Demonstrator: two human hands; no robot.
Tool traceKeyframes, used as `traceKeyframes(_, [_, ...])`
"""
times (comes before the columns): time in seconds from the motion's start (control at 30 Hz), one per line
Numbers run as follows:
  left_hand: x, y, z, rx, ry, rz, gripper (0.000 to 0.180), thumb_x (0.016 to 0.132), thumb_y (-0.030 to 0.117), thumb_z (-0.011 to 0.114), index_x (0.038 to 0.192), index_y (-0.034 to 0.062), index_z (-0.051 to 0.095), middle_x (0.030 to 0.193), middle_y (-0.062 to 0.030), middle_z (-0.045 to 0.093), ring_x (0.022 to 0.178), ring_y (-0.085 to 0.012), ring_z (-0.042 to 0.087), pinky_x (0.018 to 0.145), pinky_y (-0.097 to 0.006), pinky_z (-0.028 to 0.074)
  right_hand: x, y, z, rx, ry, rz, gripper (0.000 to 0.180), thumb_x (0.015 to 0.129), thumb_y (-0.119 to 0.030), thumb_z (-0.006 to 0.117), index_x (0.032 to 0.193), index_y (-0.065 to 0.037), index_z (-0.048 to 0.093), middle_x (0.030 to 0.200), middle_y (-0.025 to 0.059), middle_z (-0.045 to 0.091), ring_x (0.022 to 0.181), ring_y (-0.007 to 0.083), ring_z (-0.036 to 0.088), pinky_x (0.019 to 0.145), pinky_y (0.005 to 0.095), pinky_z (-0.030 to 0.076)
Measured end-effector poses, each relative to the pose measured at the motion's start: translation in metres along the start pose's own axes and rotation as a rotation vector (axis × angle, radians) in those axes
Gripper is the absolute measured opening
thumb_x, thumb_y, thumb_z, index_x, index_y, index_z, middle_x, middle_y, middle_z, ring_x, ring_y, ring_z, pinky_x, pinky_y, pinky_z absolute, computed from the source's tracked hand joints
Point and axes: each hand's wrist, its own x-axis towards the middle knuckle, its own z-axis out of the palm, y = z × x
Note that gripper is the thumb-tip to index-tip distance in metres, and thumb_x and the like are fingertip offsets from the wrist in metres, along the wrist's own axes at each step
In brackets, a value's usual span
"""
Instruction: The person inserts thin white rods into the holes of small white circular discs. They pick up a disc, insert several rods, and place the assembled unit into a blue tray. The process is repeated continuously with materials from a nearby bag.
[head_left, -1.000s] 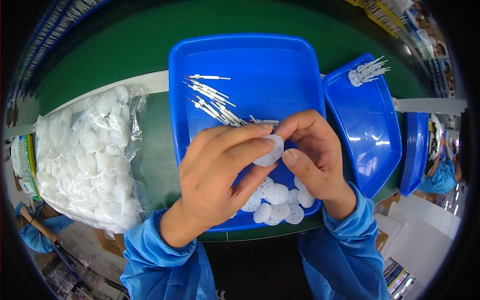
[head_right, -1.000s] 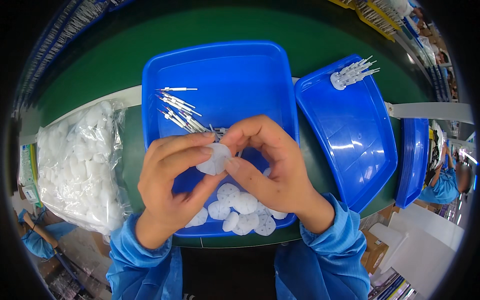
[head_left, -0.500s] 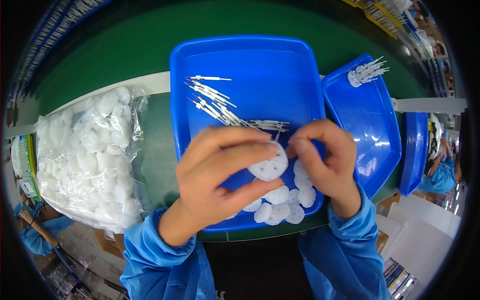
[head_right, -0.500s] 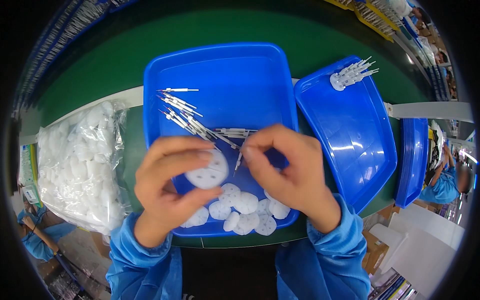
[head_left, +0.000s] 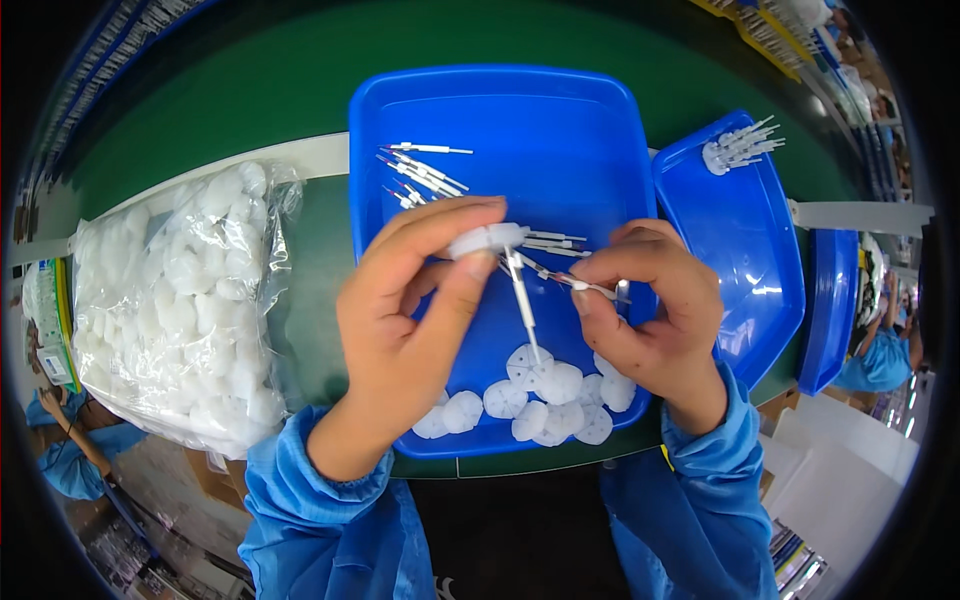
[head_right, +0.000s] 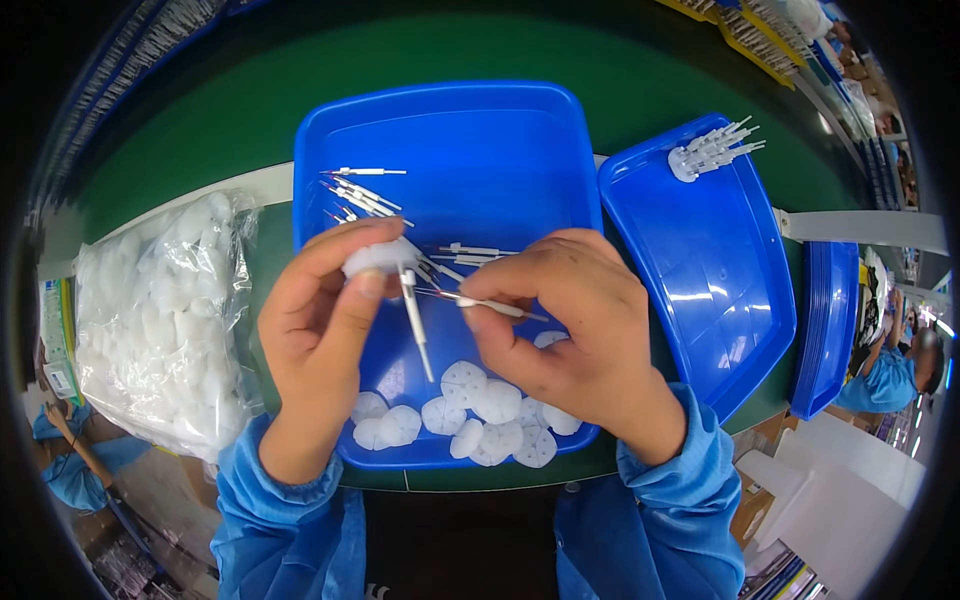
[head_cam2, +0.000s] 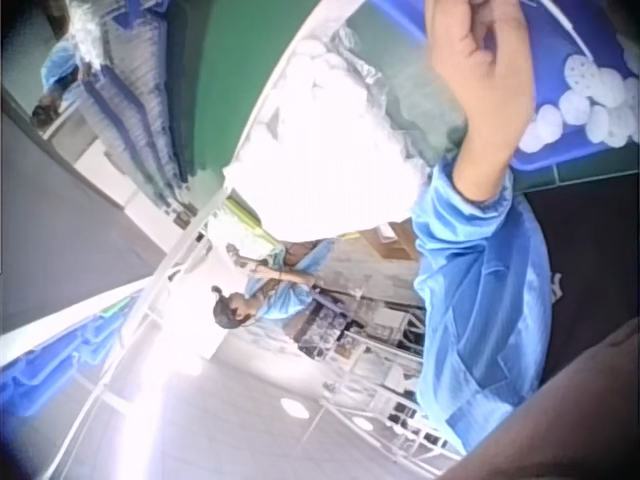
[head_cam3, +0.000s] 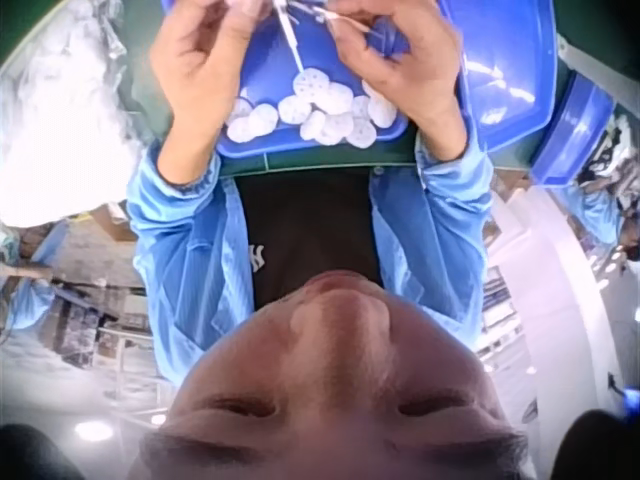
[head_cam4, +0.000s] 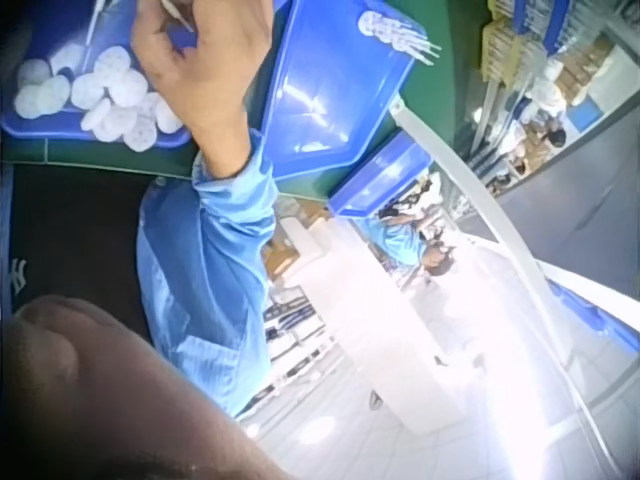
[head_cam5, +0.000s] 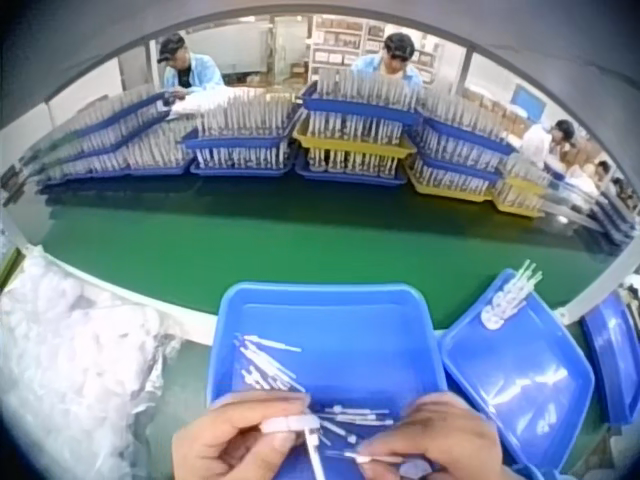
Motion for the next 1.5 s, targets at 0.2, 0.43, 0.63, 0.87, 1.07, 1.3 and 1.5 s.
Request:
traceKeyframes(0.2, [-0.004,0.007,0.001,0.058,-0.087,-0.05,0.036,0.105,-0.004,0.065,0.141,-0.0062,0.065,0.134,-0.0226,0.073,0.128,-0.0268,0.07,0.11,-0.038,0.055,-0.008,0.005,0.02,0.106,0.106,0.059,0.024,0.08,-0.005,0.091,0.102,-0.007,0.082,0.064,0.0017,0.069,0.059,0.0158,0.066,0.066,0.0307,0.051])
traceKeyframes(0.43, [-0.002,0.004,-0.004,0.226,-0.109,0.007,0.036,0.103,-0.006,0.066,0.139,-0.0045,0.068,0.135,-0.0216,0.073,0.119,-0.0267,0.073,0.109,-0.038,0.055,-0.012,0.004,0.018,0.194,0.081,0.166,0.023,0.081,-0.003,0.09,0.104,-0.005,0.083,0.065,0.0023,0.071,0.059,0.0149,0.067,0.061,0.0297,0.051])
traceKeyframes(0.63, [0.006,0.004,0.003,0.574,-0.065,0.334,0.044,0.083,-0.008,0.077,0.126,0.0037,0.08,0.113,-0.0131,0.082,0.091,-0.0275,0.075,0.085,-0.036,0.059,-0.014,-0.005,0.02,0.224,0.079,0.261,0.023,0.084,-0.007,0.092,0.104,-0.005,0.083,0.065,0.0033,0.071,0.057,0.0147,0.067,0.057,0.0294,0.05])
traceKeyframes(0.87, [0.001,0.011,0.002,0.891,-0.089,0.493,0.047,0.075,-0.005,0.082,0.122,0.0042,0.081,0.109,-0.0099,0.083,0.083,-0.0241,0.073,0.075,-0.034,0.058,-0.01,0.004,0.016,0.013,-0.002,0.135,0.019,0.084,-0.014,0.092,0.096,-0.007,0.078,0.074,0.0058,0.075,0.06,0.0221,0.07,0.059,0.0325,0.053])
traceKeyframes(1.07, [-0.006,0.007,0.006,0.922,-0.073,0.485,0.05,0.074,-0.008,0.082,0.123,0.0032,0.081,0.095,-0.012,0.08,0.081,-0.0263,0.072,0.072,-0.036,0.057,-0.008,-0.001,0.021,-0.164,0.052,0.031,0.019,0.083,-0.011,0.091,0.095,-0.007,0.077,0.08,0.007,0.077,0.066,0.0256,0.073,0.063,0.0355,0.056])
traceKeyframes(1.3, [-0.012,0.011,0.006,0.734,-0.102,0.268,0.048,0.082,0.0,0.086,0.129,0.0007,0.078,0.103,-0.0147,0.08,0.081,-0.0237,0.074,0.077,-0.034,0.058,-0.004,0.002,0.025,-0.157,0.088,-0.061,0.02,0.082,-0.01,0.091,0.097,-0.007,0.078,0.084,0.0073,0.078,0.067,0.0246,0.074,0.066,0.0355,0.057])
traceKeyframes(1.5, [-0.003,0.005,0.001,0.435,-0.13,0.131,0.055,0.079,0.01,0.094,0.13,0.0036,0.075,0.116,-0.0146,0.078,0.1,-0.0297,0.074,0.089,-0.037,0.058,-0.009,0.005,0.018,0.041,0.116,0.089,0.023,0.08,-0.009,0.092,0.1,-0.008,0.08,0.096,0.0076,0.08,0.085,0.025,0.077,0.079,0.0343,0.058])
